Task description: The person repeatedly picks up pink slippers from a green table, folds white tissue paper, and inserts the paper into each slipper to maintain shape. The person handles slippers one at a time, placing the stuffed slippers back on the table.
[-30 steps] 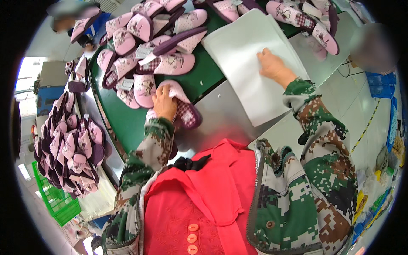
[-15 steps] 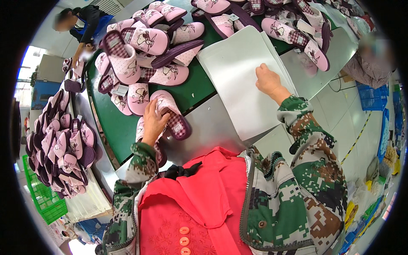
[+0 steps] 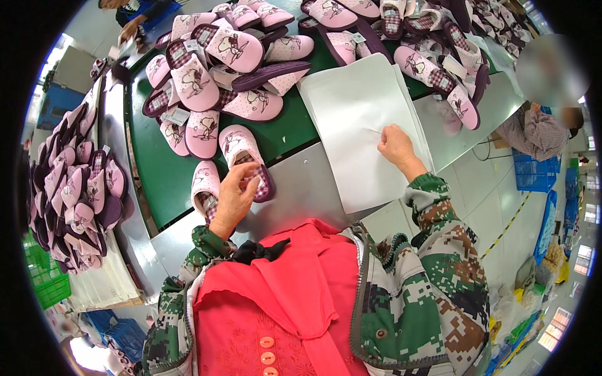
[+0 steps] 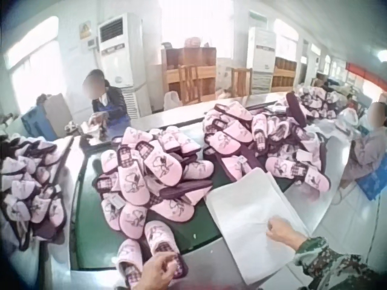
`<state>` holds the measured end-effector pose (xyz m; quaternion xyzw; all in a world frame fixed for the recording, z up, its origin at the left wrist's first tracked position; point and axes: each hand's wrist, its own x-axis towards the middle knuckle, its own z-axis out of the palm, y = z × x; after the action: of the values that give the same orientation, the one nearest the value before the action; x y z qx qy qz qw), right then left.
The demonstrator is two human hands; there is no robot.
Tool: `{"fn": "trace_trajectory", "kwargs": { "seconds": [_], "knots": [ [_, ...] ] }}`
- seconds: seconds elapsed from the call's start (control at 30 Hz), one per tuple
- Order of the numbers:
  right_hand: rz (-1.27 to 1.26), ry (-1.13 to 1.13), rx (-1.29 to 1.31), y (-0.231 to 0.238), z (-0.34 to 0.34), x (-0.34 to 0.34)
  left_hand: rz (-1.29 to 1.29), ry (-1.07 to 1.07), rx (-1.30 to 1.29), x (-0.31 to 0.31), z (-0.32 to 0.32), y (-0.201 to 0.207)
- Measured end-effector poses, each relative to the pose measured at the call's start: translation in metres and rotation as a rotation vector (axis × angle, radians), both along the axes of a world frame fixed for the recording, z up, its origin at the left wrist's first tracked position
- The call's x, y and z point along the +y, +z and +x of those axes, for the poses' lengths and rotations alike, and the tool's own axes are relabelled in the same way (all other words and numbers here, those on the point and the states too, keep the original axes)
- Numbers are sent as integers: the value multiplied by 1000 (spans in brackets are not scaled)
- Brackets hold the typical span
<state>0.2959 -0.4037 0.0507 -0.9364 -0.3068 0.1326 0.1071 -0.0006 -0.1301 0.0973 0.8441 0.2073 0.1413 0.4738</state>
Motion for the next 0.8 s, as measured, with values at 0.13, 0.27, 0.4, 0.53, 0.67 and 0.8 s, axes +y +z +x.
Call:
{"fn": "trace_trajectory", "kwargs": {
  "seconds": [0.13, 0.27, 0.4, 0.53, 0.67, 0.8],
  "knots": [
    [235, 28, -222, -3, -3, -2, -34, -84, -3, -11, 4, 4],
    [165, -46, -26, -19, -11, 2, -37, -170, 8, -22, 8, 10],
    [72, -41, 2, -32, -2, -12, -118, -178, 65, -24, 0, 5],
    [106, -103, -130, -3, -22, -2, -187, -123, 60, -21, -4, 4],
    [264, -80, -345, 28, -33, 6, -116, -170, 46, -21, 1, 10],
    [363, 223, 37, 49, -87, 51, 251, -360, -128, -27, 19, 33]
  ]
}}
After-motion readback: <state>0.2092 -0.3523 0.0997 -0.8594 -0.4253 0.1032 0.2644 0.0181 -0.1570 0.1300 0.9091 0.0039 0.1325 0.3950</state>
